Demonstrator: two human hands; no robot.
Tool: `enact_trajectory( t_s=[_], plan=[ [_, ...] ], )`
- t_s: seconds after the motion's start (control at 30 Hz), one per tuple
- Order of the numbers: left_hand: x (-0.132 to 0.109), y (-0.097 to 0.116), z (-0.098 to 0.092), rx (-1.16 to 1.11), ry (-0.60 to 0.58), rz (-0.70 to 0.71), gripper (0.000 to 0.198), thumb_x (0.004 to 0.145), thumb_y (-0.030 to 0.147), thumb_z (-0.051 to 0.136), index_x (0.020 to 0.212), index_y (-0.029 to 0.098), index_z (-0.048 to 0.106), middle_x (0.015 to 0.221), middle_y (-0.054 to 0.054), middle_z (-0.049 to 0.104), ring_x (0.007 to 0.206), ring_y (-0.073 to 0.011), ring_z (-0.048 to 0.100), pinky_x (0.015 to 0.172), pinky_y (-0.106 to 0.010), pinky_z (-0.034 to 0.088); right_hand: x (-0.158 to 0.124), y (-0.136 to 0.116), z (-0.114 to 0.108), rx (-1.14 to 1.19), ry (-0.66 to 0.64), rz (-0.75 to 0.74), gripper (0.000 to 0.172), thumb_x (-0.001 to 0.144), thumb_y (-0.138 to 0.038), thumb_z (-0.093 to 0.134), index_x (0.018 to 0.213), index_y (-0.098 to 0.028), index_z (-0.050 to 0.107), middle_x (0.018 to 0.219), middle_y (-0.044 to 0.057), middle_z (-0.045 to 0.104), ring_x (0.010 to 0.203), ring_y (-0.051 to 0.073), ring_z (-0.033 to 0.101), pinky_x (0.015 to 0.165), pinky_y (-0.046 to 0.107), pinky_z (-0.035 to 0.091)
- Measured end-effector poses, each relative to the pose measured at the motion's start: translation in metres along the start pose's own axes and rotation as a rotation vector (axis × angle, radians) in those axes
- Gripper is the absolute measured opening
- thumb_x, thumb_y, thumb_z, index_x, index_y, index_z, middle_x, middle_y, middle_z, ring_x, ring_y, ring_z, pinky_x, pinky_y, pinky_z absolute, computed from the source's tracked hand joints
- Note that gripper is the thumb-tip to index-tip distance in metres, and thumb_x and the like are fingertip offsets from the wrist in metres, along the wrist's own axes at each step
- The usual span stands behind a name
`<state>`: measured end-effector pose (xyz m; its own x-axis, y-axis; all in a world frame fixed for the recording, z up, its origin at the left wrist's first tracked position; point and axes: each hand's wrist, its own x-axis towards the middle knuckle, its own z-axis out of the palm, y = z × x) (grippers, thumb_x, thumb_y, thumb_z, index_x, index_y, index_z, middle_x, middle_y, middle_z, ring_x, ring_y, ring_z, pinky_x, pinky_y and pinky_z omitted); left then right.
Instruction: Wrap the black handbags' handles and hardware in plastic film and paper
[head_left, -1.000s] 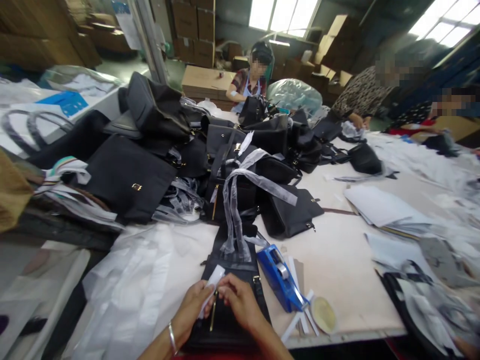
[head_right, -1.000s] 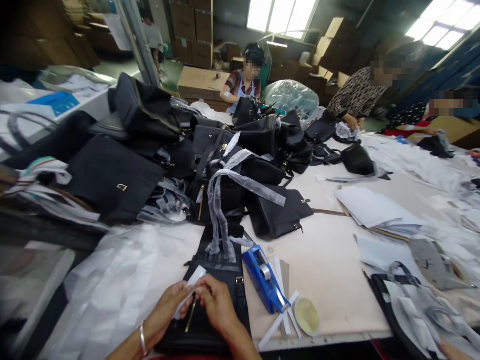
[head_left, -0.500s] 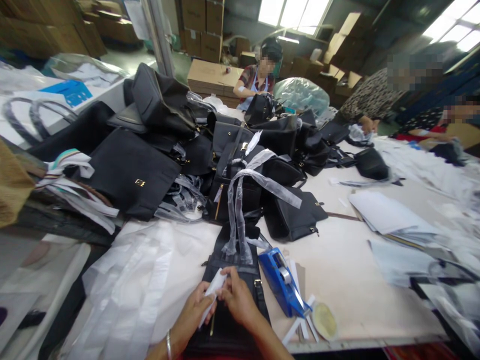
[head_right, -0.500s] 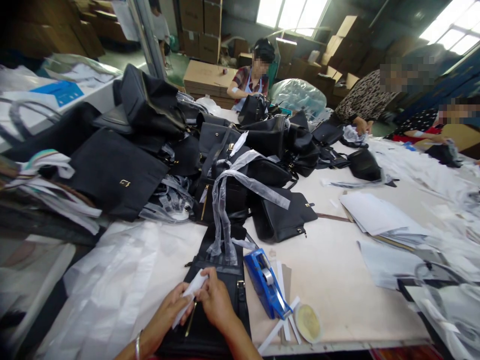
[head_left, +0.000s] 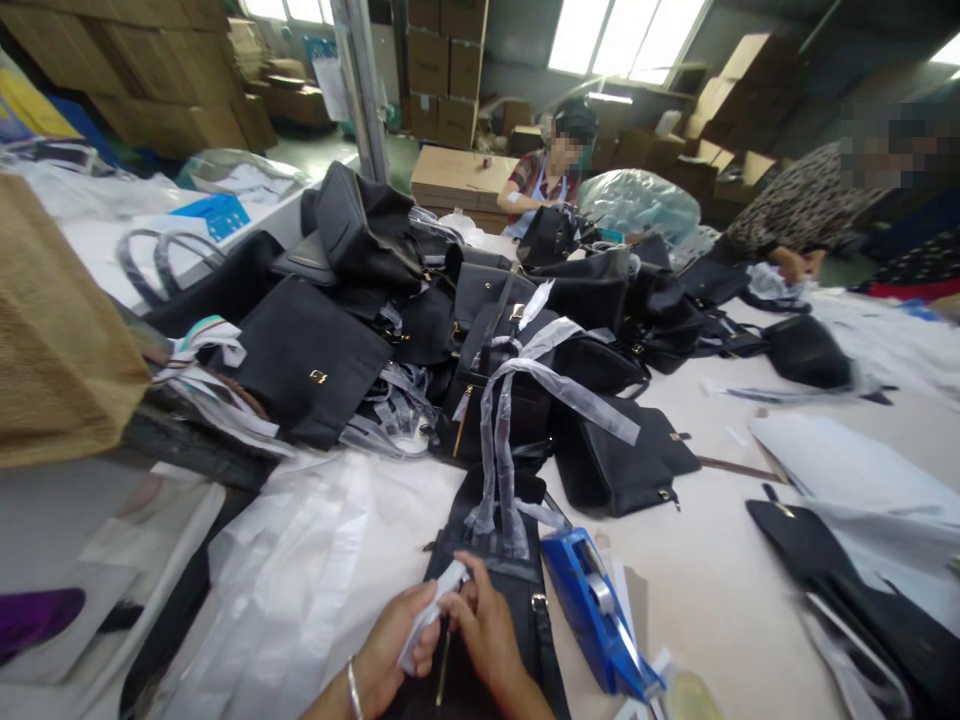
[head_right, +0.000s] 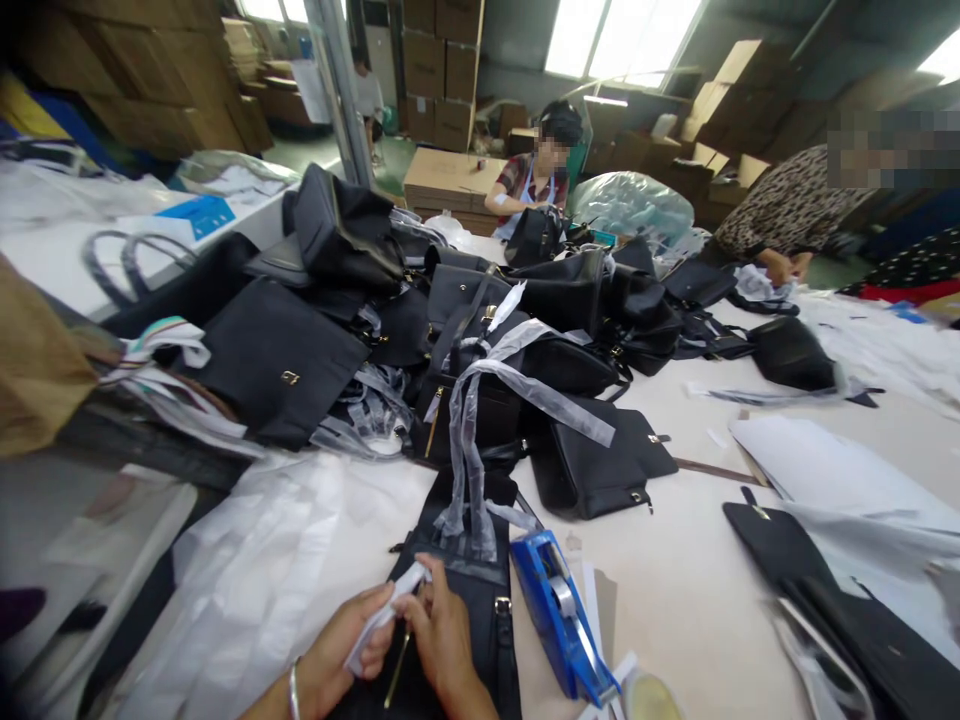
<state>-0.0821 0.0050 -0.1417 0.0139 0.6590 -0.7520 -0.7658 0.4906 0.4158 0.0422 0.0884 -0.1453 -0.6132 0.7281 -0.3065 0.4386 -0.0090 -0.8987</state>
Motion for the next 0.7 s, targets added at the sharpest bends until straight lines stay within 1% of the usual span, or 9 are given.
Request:
enact_trajectory(
  t_s=[0.13, 0.2, 0.3, 0.37, 0.43, 0.5, 0.57, 0.63, 0.7],
  plan=[
    [0.002, 0.011, -0.01, -0.153, -0.227, -0.235, 0.03, 0.085, 0.045, 0.049, 0.078, 0.017, 0.054, 0.044, 0.008, 0.036, 0.033, -0.0048, 0.023, 0.036, -0.018, 0.015, 0.005, 0.002, 0.001, -0.028, -0.08, -0.115, 0.037, 0.089, -0.032, 0.049, 0.126, -0.029, 0.046, 0.075, -0.003, 0.066, 0.068, 0.016, 0.063, 0.064, 0.023, 0.046],
    [0.002, 0.018, -0.013, -0.19, -0.308, -0.299, 0.027, 0.086, 0.042, 0.047, 0.078, 0.017, 0.054, 0.043, 0.008, 0.036, 0.033, -0.0058, 0.022, 0.035, -0.019, 0.013, 0.008, 0.002, -0.001, -0.047, -0.13, -0.206, 0.032, 0.09, -0.032, 0.048, 0.123, -0.029, 0.049, 0.083, -0.002, 0.067, 0.075, 0.016, 0.065, 0.069, 0.023, 0.047],
    [0.001, 0.025, -0.015, -0.208, -0.378, -0.357, 0.024, 0.085, 0.04, 0.048, 0.077, 0.018, 0.055, 0.041, 0.006, 0.038, 0.033, -0.0066, 0.022, 0.035, -0.019, 0.013, 0.015, 0.001, -0.008, -0.134, -0.245, -0.331, 0.027, 0.092, -0.028, 0.044, 0.119, -0.029, 0.05, 0.086, -0.001, 0.068, 0.079, 0.015, 0.065, 0.071, 0.022, 0.048],
    [0.002, 0.024, -0.016, -0.189, -0.345, -0.358, 0.027, 0.083, 0.042, 0.051, 0.075, 0.017, 0.055, 0.042, 0.006, 0.04, 0.033, -0.0062, 0.024, 0.035, -0.019, 0.014, 0.023, 0.002, -0.017, -0.27, -0.321, -0.408, 0.028, 0.092, -0.023, 0.043, 0.119, -0.029, 0.05, 0.087, 0.0, 0.068, 0.079, 0.015, 0.066, 0.071, 0.022, 0.048],
    [0.006, 0.016, -0.016, -0.142, -0.24, -0.302, 0.037, 0.08, 0.053, 0.053, 0.072, 0.017, 0.056, 0.043, 0.006, 0.041, 0.033, -0.0059, 0.027, 0.036, -0.019, 0.017, 0.037, 0.003, -0.028, -0.469, -0.362, -0.477, 0.034, 0.089, -0.016, 0.044, 0.119, -0.029, 0.052, 0.088, 0.002, 0.069, 0.079, 0.017, 0.066, 0.071, 0.024, 0.049],
    [0.013, 0.002, -0.014, -0.033, -0.102, -0.152, 0.051, 0.074, 0.067, 0.05, 0.072, 0.016, 0.057, 0.043, 0.004, 0.044, 0.034, -0.0069, 0.032, 0.037, -0.02, 0.02, 0.056, 0.001, -0.039, -0.651, -0.336, -0.491, 0.044, 0.085, -0.007, 0.043, 0.122, -0.029, 0.052, 0.09, 0.003, 0.069, 0.079, 0.019, 0.067, 0.071, 0.026, 0.049],
    [0.021, -0.014, -0.012, 0.123, 0.014, 0.045, 0.059, 0.07, 0.075, 0.046, 0.071, 0.017, 0.058, 0.044, 0.002, 0.048, 0.035, -0.0094, 0.037, 0.038, -0.021, 0.023, 0.078, -0.006, -0.042, -0.75, -0.241, -0.43, 0.048, 0.084, -0.004, 0.04, 0.125, -0.027, 0.049, 0.094, 0.005, 0.069, 0.082, 0.019, 0.067, 0.072, 0.028, 0.049],
    [0.029, -0.025, -0.009, 0.237, 0.071, 0.174, 0.055, 0.071, 0.073, 0.048, 0.072, 0.019, 0.058, 0.045, 0.0, 0.05, 0.04, -0.0133, 0.043, 0.042, -0.024, 0.03, 0.102, -0.018, -0.032, -0.772, -0.145, -0.378, 0.041, 0.086, -0.006, 0.038, 0.122, -0.023, 0.05, 0.098, 0.007, 0.067, 0.086, 0.02, 0.066, 0.074, 0.028, 0.048],
    [0.035, -0.03, -0.008, 0.272, 0.075, 0.213, 0.044, 0.071, 0.065, 0.055, 0.073, 0.021, 0.059, 0.049, -0.001, 0.053, 0.052, -0.0188, 0.053, 0.05, -0.028, 0.039, 0.123, -0.031, -0.01, -0.802, -0.095, -0.396, 0.03, 0.088, -0.011, 0.043, 0.114, -0.022, 0.053, 0.098, 0.007, 0.065, 0.091, 0.021, 0.063, 0.077, 0.029, 0.047]
  ],
)
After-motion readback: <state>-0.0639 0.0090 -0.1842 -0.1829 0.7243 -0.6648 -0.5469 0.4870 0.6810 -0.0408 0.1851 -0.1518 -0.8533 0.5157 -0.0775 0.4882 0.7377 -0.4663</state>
